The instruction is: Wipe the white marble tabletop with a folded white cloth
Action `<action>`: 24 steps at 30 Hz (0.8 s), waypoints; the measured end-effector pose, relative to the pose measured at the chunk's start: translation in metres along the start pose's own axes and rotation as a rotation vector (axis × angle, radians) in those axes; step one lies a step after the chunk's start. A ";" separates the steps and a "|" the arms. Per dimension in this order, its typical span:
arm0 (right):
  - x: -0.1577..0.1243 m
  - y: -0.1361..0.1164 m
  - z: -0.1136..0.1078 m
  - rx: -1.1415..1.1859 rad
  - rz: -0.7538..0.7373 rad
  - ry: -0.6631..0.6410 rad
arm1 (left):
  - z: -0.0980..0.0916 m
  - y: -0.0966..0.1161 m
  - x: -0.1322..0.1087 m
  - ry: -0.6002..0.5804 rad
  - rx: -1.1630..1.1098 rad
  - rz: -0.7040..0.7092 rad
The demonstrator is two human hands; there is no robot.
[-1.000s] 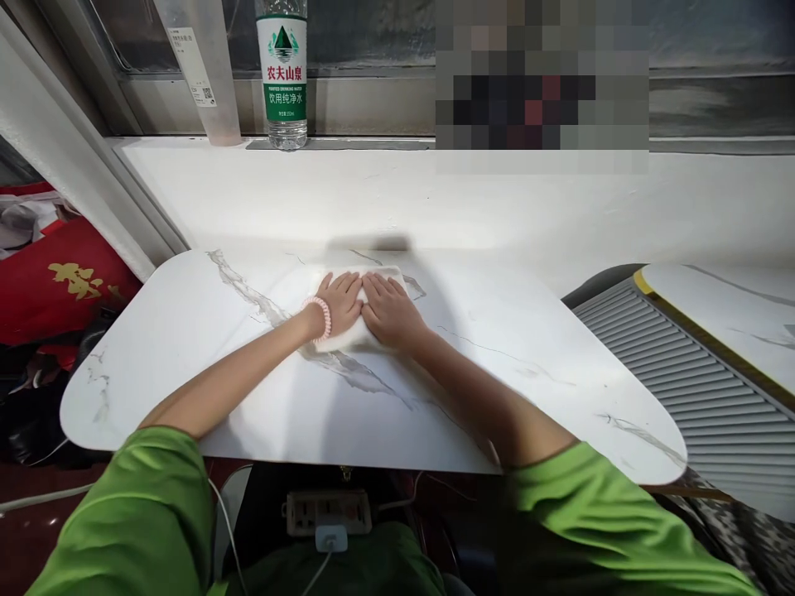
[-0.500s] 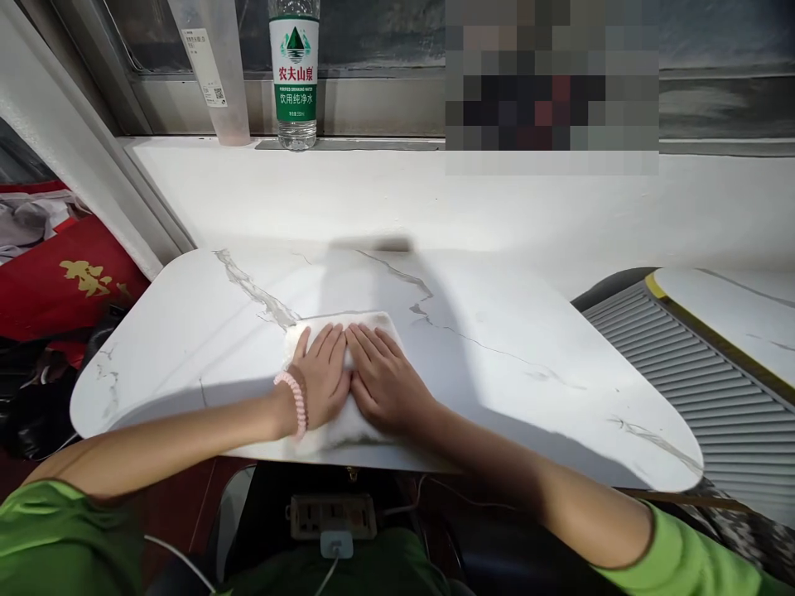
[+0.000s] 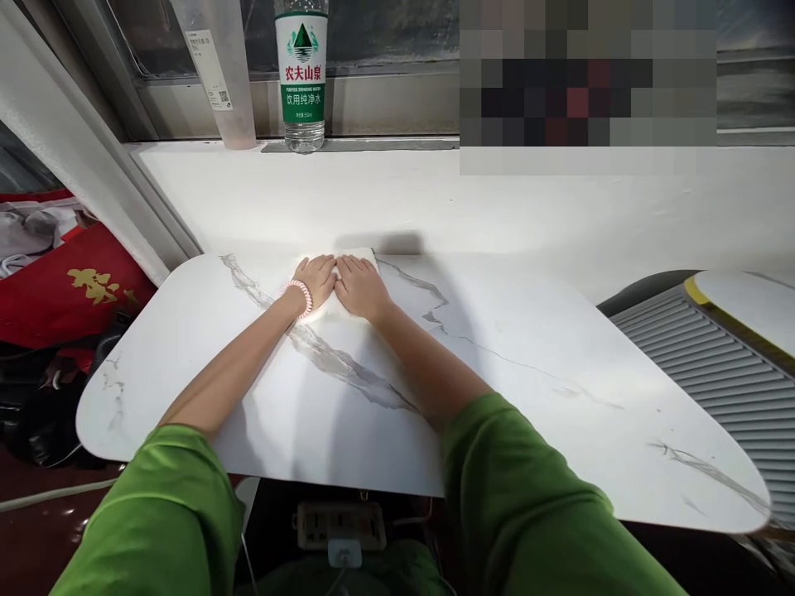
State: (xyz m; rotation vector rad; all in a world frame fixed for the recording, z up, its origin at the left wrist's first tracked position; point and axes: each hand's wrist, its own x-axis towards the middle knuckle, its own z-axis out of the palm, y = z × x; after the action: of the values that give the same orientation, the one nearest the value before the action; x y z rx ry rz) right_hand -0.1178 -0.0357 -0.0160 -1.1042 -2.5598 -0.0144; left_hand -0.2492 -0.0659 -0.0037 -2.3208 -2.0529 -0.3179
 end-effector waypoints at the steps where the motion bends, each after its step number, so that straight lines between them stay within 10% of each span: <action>1: -0.005 -0.002 -0.001 -0.007 -0.001 -0.005 | 0.000 0.002 -0.006 -0.001 0.005 0.001; 16: -0.174 -0.089 -0.049 0.016 -0.235 0.034 | -0.025 0.048 -0.206 0.090 0.005 0.247; 24: -0.097 -0.080 -0.024 0.128 -0.249 0.026 | -0.026 0.015 -0.157 0.015 0.013 -0.014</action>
State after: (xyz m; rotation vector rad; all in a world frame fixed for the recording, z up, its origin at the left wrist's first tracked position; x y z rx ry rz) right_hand -0.1054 -0.1627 -0.0144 -0.7297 -2.6169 0.0717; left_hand -0.2557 -0.2254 -0.0028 -2.2906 -2.0591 -0.3209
